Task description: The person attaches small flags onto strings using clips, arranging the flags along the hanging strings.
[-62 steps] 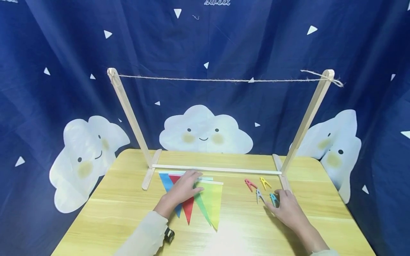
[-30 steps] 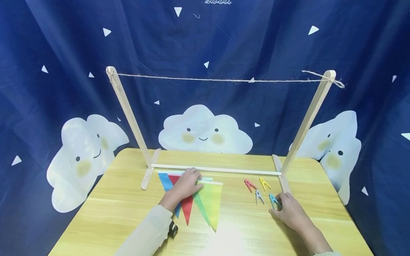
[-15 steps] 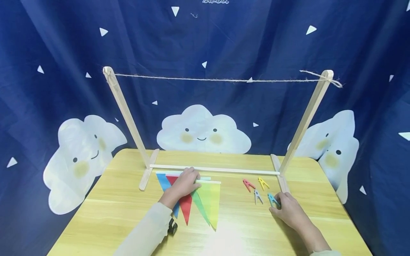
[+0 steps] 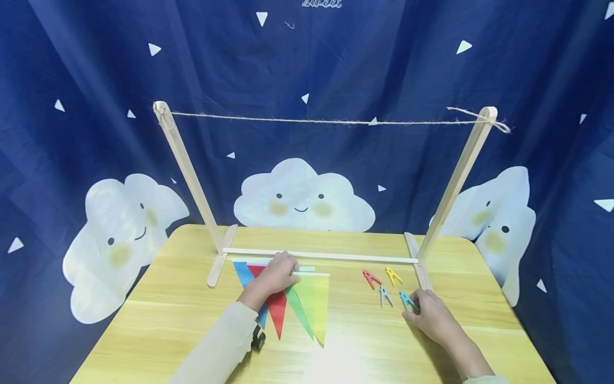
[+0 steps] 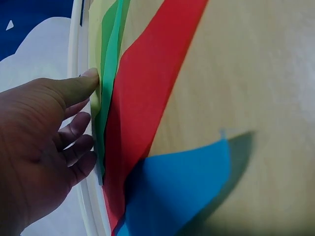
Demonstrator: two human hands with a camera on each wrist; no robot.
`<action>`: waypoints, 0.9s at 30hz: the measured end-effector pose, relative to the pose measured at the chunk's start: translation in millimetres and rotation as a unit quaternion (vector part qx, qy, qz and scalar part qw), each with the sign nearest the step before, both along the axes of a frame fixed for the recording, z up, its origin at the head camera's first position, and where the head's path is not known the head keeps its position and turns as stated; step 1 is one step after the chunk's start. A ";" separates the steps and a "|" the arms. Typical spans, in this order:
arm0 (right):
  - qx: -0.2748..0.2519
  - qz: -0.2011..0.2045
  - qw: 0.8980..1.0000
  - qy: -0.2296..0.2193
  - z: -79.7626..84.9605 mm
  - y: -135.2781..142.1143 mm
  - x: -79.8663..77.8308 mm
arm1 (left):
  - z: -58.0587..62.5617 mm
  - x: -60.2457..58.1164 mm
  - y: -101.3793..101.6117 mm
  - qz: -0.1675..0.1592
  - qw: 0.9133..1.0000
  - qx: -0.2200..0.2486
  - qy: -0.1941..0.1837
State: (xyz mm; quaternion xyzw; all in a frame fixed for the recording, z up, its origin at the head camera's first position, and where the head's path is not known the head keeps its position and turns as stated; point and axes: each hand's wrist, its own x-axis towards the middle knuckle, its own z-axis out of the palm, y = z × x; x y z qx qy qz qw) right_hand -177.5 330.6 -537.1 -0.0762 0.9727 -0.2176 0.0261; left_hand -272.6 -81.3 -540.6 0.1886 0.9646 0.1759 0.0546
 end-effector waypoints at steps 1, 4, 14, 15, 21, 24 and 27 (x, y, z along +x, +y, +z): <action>0.000 0.001 1.000 -0.001 -0.1 0.1 -0.2 | -0.1 -0.4 -0.1 0.001 1.000 0.000 -0.001; -0.003 0.001 1.000 -0.004 -0.3 0.4 -0.6 | -0.5 -1.0 -0.2 0.002 1.000 0.003 -0.004; -0.007 -0.001 1.000 -0.005 0.4 -0.2 -0.5 | -1.0 2.0 0.4 0.005 0.999 0.032 0.007; -0.007 -0.001 1.000 -0.004 0.5 -0.5 -0.4 | -1.4 2.1 0.3 0.004 0.999 0.036 0.010; -0.009 -0.001 1.000 0.005 0.4 -1.3 1.6 | -2.7 1.6 0.3 -0.008 0.999 0.046 0.022; -0.012 -0.002 1.000 0.005 0.3 -1.4 2.7 | -5.9 1.4 -0.7 -0.014 0.998 0.055 0.025; -0.021 -0.007 1.000 -0.004 1.4 -0.7 3.4 | -9.3 0.7 -1.3 -0.020 0.997 0.074 0.025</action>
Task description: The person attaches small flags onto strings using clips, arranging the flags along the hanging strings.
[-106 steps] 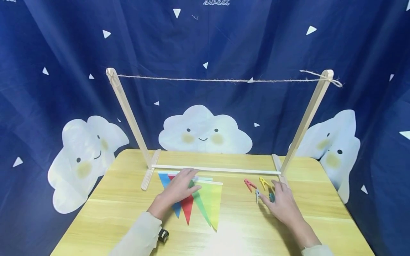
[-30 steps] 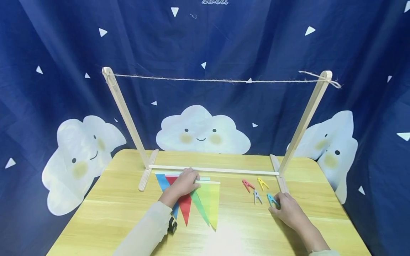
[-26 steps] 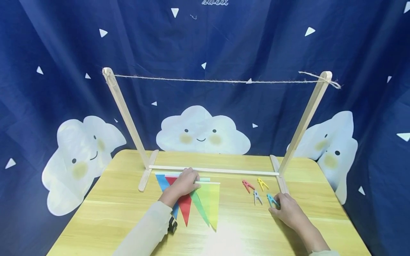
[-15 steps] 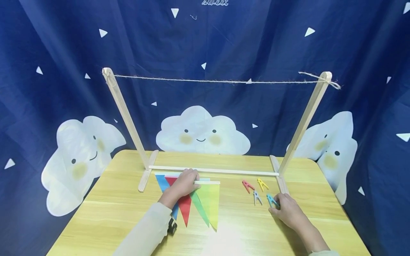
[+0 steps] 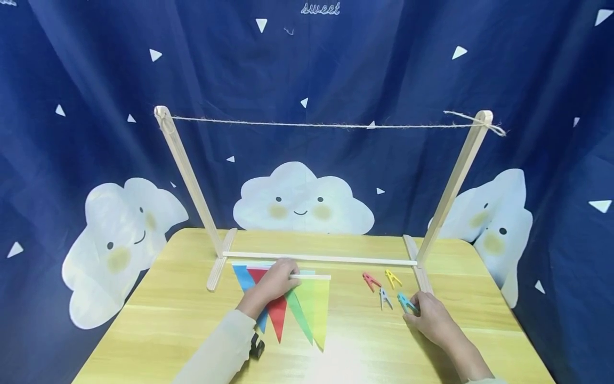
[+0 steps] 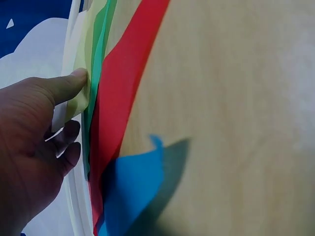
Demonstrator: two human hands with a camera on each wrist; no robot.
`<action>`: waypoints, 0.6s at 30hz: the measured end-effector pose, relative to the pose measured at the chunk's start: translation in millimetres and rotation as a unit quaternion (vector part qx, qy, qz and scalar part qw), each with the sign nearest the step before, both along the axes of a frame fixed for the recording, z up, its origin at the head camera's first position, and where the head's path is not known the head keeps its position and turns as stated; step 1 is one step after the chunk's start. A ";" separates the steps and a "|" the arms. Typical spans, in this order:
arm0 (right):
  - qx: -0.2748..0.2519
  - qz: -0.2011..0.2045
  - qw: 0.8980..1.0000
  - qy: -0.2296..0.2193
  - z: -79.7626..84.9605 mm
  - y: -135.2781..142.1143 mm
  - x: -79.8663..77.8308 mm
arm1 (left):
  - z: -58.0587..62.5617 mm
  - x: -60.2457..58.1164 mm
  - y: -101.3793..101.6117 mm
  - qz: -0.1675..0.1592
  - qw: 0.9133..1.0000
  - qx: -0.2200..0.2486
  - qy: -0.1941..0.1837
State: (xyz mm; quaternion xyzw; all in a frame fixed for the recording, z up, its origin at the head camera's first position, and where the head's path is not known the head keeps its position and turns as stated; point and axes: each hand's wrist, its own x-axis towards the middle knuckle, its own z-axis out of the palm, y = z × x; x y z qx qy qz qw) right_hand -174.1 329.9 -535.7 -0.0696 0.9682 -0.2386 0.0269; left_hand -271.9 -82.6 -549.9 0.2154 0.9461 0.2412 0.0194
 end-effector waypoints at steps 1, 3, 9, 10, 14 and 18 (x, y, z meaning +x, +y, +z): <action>-0.004 -0.002 1.000 -0.003 0.3 0.3 0.3 | -1.0 -0.1 0.0 -0.002 1.000 0.012 -0.001; -0.009 -0.006 1.000 -0.007 1.2 0.8 0.7 | -2.0 0.2 0.3 -0.003 0.999 0.041 -0.008; -0.009 -0.005 1.000 0.006 5.3 -0.4 2.4 | 3.2 5.3 1.0 0.016 0.991 0.127 -0.035; -0.009 -0.003 1.000 0.010 5.8 -0.5 2.7 | 4.3 6.6 1.2 0.021 0.990 0.136 -0.041; -0.010 0.002 1.000 0.026 7.0 -0.7 2.4 | 5.4 10.2 1.2 0.041 0.982 0.175 -0.066; -0.012 0.006 0.999 0.038 9.6 -1.0 0.6 | 5.4 11.3 1.0 0.047 0.973 0.211 -0.079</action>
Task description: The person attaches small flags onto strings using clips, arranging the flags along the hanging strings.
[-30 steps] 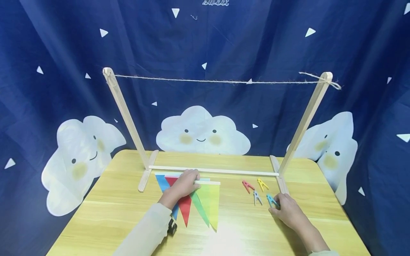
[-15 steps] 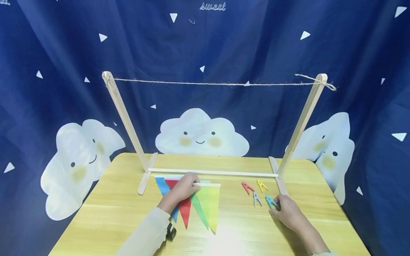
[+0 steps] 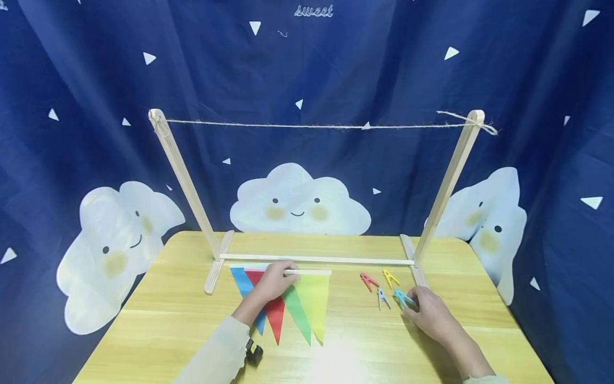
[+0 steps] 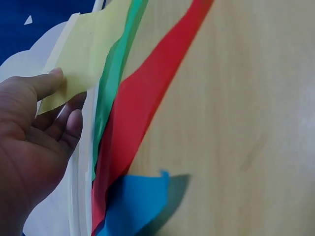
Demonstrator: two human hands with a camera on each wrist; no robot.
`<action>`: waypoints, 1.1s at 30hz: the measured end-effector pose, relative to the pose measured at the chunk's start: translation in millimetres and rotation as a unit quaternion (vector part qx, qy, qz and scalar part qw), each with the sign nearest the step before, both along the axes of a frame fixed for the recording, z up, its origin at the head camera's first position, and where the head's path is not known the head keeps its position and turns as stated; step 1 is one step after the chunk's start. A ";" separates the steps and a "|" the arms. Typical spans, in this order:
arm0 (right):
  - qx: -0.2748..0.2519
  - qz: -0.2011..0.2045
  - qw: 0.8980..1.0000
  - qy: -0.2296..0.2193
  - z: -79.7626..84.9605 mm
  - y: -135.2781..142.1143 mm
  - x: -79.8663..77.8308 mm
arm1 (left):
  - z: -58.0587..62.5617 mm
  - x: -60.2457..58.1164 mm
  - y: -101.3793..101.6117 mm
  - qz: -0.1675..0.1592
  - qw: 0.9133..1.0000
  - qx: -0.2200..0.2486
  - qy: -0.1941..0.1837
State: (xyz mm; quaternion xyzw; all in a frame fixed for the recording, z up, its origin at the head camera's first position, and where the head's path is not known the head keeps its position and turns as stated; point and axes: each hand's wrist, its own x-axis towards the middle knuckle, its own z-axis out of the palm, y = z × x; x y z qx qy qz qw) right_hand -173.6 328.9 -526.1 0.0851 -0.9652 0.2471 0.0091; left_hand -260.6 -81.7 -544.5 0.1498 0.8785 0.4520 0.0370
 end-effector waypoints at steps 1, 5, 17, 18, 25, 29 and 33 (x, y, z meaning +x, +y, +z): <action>0.000 0.000 1.000 0.001 1.0 -0.1 -0.4 | -0.1 0.0 0.2 0.001 1.000 0.009 -0.002; 0.000 -0.001 1.000 0.008 5.1 -0.6 -2.4 | 1.5 1.2 0.8 0.005 0.998 0.052 -0.017; -0.008 0.014 0.997 0.070 12.8 -0.4 -2.5 | 14.6 6.4 3.1 0.009 0.992 0.127 -0.005; -0.012 0.015 0.997 0.078 13.7 -1.0 -2.8 | 15.8 6.7 3.2 0.011 0.991 0.131 -0.005; -0.008 0.016 0.987 0.160 22.0 -5.8 -8.2 | 26.5 10.6 7.9 0.015 0.987 0.158 0.001; -0.011 0.022 0.980 0.199 28.2 -9.7 -11.3 | 32.0 13.5 11.1 0.019 0.986 0.165 0.004; -0.012 0.024 0.975 0.221 36.7 -13.4 -11.9 | 37.3 15.6 14.4 0.024 0.985 0.170 0.013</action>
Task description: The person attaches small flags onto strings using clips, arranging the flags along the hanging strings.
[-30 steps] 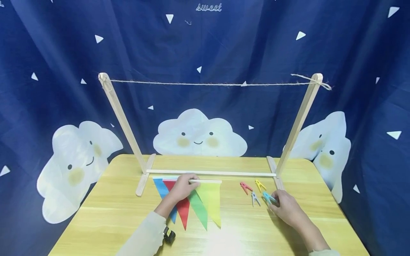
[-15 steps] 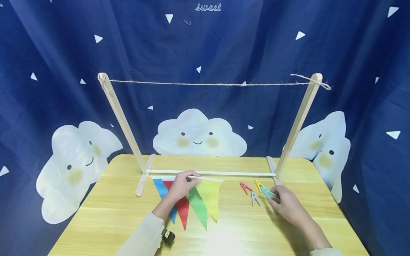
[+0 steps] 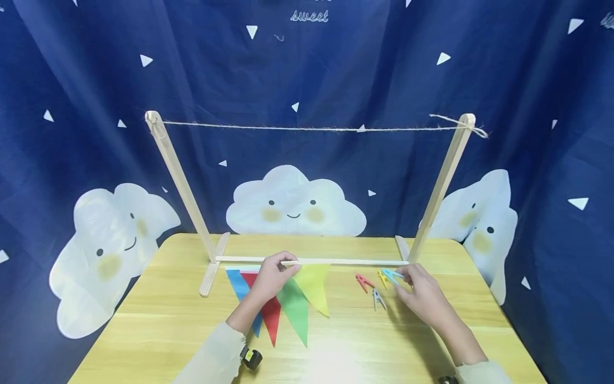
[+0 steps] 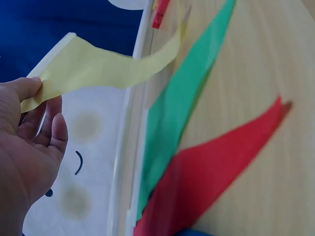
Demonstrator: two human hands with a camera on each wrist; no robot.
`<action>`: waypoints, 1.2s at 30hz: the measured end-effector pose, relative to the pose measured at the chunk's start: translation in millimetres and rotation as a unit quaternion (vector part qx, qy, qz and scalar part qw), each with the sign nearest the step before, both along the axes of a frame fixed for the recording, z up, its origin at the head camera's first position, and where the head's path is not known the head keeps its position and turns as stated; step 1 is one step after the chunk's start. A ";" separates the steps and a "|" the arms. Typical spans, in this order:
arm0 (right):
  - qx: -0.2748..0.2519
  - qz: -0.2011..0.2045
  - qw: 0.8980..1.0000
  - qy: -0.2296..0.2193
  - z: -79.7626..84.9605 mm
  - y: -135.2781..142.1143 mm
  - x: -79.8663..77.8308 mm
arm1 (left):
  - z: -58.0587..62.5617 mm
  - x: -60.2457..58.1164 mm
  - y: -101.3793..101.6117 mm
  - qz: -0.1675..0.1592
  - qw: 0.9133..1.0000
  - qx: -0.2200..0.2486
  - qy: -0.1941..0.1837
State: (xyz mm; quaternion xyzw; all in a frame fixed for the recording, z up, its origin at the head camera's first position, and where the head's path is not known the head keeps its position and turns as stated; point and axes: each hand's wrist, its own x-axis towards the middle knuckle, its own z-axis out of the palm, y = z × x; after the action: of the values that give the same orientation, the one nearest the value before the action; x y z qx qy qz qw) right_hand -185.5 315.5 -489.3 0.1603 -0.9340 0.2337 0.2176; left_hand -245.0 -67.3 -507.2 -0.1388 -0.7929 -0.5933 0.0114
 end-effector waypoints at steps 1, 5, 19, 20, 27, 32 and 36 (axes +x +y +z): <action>-0.001 0.001 1.000 0.006 2.2 -0.9 -0.4 | 1.7 0.3 0.7 0.002 1.000 0.002 0.002; -0.011 0.009 0.999 0.046 12.0 -4.2 -3.2 | 9.1 -0.1 4.2 0.004 1.000 0.012 0.008; -0.015 0.026 0.996 0.088 47.3 -8.5 -11.7 | 34.6 -6.5 18.4 0.019 0.998 0.041 0.035; -0.015 0.025 0.996 0.090 49.8 -9.1 -12.6 | 36.7 -6.9 19.7 0.019 0.998 0.043 0.036; -0.014 0.014 0.996 0.089 67.8 -11.5 -15.6 | 52.1 -6.1 27.6 0.013 0.998 0.043 0.046; -0.019 0.011 0.995 0.099 79.9 -10.8 -17.1 | 62.7 -7.0 34.4 0.015 0.997 0.039 0.065; -0.019 0.016 0.993 0.119 89.2 -10.2 -18.4 | 72.8 -8.9 41.9 0.019 0.995 0.042 0.086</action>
State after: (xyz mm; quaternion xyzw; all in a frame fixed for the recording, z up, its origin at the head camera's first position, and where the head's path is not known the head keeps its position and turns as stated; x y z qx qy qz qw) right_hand -203.9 305.4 -400.1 0.1975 -0.8942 0.2339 0.3266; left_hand -253.9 -25.4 -434.4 -0.1736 -0.7658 -0.6115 0.0972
